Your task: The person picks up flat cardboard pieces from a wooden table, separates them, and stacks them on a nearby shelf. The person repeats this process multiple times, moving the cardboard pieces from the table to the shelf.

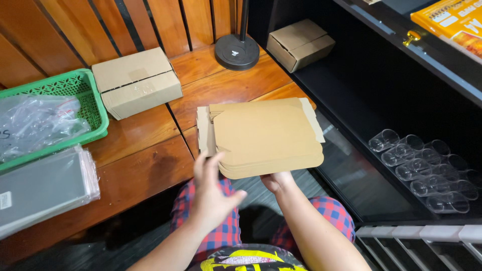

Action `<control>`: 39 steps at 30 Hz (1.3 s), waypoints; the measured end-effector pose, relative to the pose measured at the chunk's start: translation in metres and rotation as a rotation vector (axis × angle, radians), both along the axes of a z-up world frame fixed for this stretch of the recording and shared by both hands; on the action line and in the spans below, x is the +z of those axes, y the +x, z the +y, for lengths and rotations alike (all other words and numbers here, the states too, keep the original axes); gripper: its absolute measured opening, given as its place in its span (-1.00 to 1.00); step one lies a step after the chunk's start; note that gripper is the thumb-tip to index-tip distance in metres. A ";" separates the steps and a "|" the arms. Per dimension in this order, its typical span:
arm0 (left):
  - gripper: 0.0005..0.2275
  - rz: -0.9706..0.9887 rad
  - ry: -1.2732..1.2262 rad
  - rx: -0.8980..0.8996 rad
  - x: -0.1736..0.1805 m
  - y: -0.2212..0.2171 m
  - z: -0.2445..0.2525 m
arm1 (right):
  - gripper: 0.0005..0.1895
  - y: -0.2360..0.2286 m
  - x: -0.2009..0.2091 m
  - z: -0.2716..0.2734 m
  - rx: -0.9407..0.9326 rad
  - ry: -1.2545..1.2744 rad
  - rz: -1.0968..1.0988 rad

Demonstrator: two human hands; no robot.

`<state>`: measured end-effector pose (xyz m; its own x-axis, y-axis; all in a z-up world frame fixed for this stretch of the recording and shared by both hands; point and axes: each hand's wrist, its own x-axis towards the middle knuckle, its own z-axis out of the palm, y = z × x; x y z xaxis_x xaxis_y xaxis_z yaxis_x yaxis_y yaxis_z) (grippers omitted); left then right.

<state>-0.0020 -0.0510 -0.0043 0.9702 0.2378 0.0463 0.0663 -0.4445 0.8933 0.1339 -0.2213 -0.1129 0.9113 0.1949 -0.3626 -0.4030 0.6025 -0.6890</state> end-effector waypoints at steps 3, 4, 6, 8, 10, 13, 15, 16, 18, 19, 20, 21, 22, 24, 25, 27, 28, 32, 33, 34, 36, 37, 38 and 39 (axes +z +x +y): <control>-0.15 -0.077 0.504 -0.247 0.002 0.020 -0.018 | -0.77 0.014 -0.034 0.001 -0.129 0.100 0.138; -0.15 -0.078 0.505 -0.243 -0.006 0.028 -0.024 | -0.77 0.008 -0.020 0.004 -0.125 0.100 0.137; -0.46 -0.201 0.694 -0.328 -0.024 0.047 -0.036 | -0.70 -0.003 0.008 0.010 -0.146 0.061 0.072; -0.53 -0.268 0.770 -0.297 -0.041 0.062 -0.046 | -0.68 -0.015 0.038 0.020 -0.167 0.001 0.045; -0.60 -0.334 0.842 -0.273 -0.054 0.074 -0.056 | -0.67 -0.019 0.047 0.023 -0.194 -0.060 0.021; -0.61 -0.206 0.889 -0.282 -0.060 0.089 -0.066 | -0.69 -0.011 0.026 0.020 -0.188 -0.102 -0.033; -0.60 -0.116 0.959 -0.291 -0.061 0.097 -0.070 | -0.70 -0.004 0.005 0.013 -0.226 -0.127 -0.062; -0.60 -0.118 0.960 -0.289 -0.058 0.100 -0.072 | -0.70 -0.002 0.006 0.010 -0.226 -0.127 -0.065; -0.65 -0.303 1.011 -0.177 -0.052 0.106 -0.075 | -0.63 0.002 0.007 0.005 -0.212 -0.177 -0.039; -0.65 -0.304 1.012 -0.179 -0.052 0.119 -0.074 | -0.63 0.023 -0.070 -0.015 -0.214 -0.176 -0.038; -0.78 -0.450 1.010 -0.093 -0.053 0.132 -0.074 | -0.59 0.045 -0.138 -0.028 -0.236 -0.157 -0.018; -0.84 -0.596 1.003 -0.006 -0.053 0.146 -0.074 | -0.54 0.074 -0.199 -0.027 -0.258 -0.138 0.004; -0.84 -0.596 1.002 -0.010 -0.034 0.154 -0.068 | -0.54 0.060 -0.157 -0.021 -0.261 -0.137 0.005; -0.80 -0.470 0.928 -0.133 0.003 0.171 -0.056 | -0.69 0.032 -0.071 -0.010 -0.255 -0.096 0.023; -0.80 -0.472 0.927 -0.136 0.019 0.183 -0.050 | -0.69 0.018 -0.036 -0.004 -0.259 -0.096 0.023; -0.73 -0.370 0.924 -0.153 0.050 0.205 -0.039 | -0.49 -0.011 0.033 0.008 -0.172 -0.139 -0.036; -0.73 -0.370 0.923 -0.156 0.062 0.210 -0.036 | -0.49 -0.001 0.017 0.005 -0.175 -0.139 -0.035; -0.81 -0.301 0.761 -0.056 0.099 0.225 -0.033 | -0.52 0.049 -0.037 -0.022 -0.272 -0.185 -0.059; -0.82 -0.317 0.719 0.069 0.105 0.227 -0.034 | -0.54 0.064 -0.049 -0.032 -0.303 -0.198 -0.071; -0.82 -0.319 0.720 0.067 0.130 0.226 -0.022 | -0.54 0.053 -0.012 -0.038 -0.305 -0.197 -0.071; -0.60 0.161 0.720 -0.249 0.179 0.223 0.000 | -0.50 0.029 0.063 -0.051 -0.228 -0.270 -0.086; -0.60 0.161 0.719 -0.250 0.174 0.231 0.018 | -0.50 0.031 0.068 -0.065 -0.228 -0.271 -0.086; -0.67 0.192 0.522 -0.221 0.167 0.238 0.037 | -0.48 0.034 0.073 -0.079 -0.190 -0.322 -0.166; -0.73 0.223 0.325 -0.192 0.161 0.245 0.057 | -0.46 0.035 0.078 -0.092 -0.150 -0.373 -0.245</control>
